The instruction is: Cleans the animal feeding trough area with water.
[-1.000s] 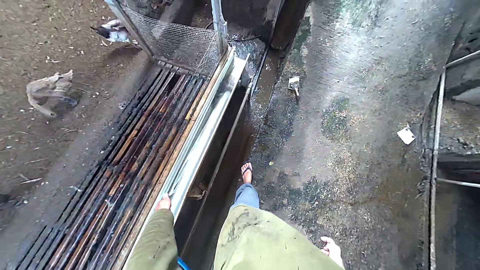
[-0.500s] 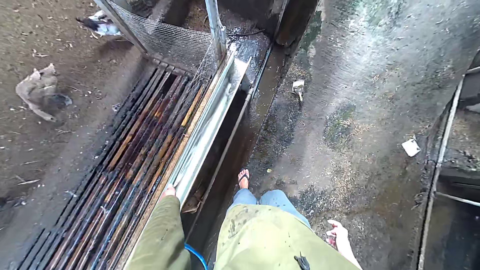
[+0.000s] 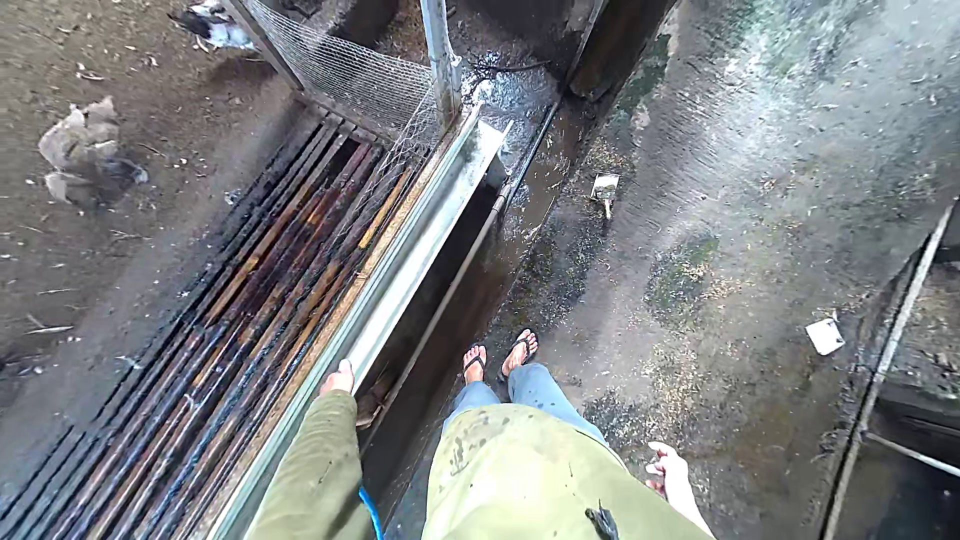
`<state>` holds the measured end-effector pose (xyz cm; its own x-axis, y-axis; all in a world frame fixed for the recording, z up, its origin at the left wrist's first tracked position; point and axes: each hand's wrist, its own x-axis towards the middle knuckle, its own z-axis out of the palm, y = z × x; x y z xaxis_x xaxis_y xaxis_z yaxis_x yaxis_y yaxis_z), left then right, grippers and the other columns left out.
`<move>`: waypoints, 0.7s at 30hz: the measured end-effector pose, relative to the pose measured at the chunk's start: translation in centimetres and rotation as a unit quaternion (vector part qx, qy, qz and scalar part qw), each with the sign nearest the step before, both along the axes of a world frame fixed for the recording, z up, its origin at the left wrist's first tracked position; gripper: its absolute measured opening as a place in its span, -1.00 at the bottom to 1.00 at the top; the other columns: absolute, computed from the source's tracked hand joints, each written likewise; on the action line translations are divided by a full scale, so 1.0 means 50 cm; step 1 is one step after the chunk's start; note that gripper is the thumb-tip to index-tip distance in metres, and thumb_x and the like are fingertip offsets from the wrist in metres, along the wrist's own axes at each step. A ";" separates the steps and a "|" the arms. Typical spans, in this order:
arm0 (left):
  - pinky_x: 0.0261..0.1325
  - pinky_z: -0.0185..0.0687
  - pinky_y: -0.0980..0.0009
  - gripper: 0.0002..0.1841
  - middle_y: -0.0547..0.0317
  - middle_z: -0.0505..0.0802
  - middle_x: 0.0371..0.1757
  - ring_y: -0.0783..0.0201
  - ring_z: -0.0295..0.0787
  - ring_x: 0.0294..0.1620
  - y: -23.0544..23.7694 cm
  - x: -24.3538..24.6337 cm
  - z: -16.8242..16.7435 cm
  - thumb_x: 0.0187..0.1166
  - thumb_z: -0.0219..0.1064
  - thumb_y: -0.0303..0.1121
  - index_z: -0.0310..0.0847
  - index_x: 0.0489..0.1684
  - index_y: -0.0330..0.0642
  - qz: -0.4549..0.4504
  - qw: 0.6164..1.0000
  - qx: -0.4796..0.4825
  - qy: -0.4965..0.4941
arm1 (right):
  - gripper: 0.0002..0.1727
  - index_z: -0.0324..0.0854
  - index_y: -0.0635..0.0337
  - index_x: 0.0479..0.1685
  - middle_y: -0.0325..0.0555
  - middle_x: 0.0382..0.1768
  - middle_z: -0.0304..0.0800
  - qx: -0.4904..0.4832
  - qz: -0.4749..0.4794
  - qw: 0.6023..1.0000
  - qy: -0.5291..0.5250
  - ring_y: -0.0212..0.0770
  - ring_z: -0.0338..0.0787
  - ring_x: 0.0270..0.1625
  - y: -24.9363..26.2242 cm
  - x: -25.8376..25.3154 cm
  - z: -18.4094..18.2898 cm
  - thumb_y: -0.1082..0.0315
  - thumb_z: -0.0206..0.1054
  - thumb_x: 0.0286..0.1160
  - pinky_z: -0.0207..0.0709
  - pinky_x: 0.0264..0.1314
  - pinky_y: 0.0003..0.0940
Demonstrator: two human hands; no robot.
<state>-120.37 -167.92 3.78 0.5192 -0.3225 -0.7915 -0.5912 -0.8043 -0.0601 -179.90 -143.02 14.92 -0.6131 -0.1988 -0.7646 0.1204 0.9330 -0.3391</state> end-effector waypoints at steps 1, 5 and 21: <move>0.70 0.23 -0.15 -0.22 -0.46 0.59 0.55 -0.26 0.43 0.68 -0.001 -0.010 0.004 0.91 -0.36 0.09 0.53 0.46 -0.51 0.003 1.000 0.000 -0.003 | -0.54 0.44 0.34 0.48 0.11 -0.18 0.53 0.001 0.001 1.000 0.001 -0.09 0.60 -0.33 -0.013 -0.015 0.000 0.50 -0.20 0.75 0.55 -0.29 -0.15; 0.67 0.26 -0.18 -0.21 -0.45 0.63 0.51 -0.27 0.49 0.64 -0.004 -0.028 -0.007 0.90 -0.33 0.12 0.56 0.42 -0.49 0.032 0.999 -0.023 -0.018 | -0.55 0.46 0.32 0.48 0.12 -0.15 0.53 0.002 0.007 1.000 0.003 -0.09 0.58 -0.30 -0.058 -0.083 -0.004 0.49 -0.18 0.75 0.52 -0.27 -0.15; 0.71 0.20 -0.18 -0.23 -0.47 0.58 0.56 -0.28 0.41 0.70 -0.071 -0.148 0.051 0.91 -0.35 0.09 0.52 0.46 -0.51 0.068 0.996 -0.036 -0.046 | -0.55 0.41 0.30 0.53 0.18 -0.03 0.53 -0.010 0.068 0.998 -0.008 -0.07 0.59 -0.24 -0.249 -0.361 -0.042 0.45 -0.19 0.79 0.54 -0.22 -0.10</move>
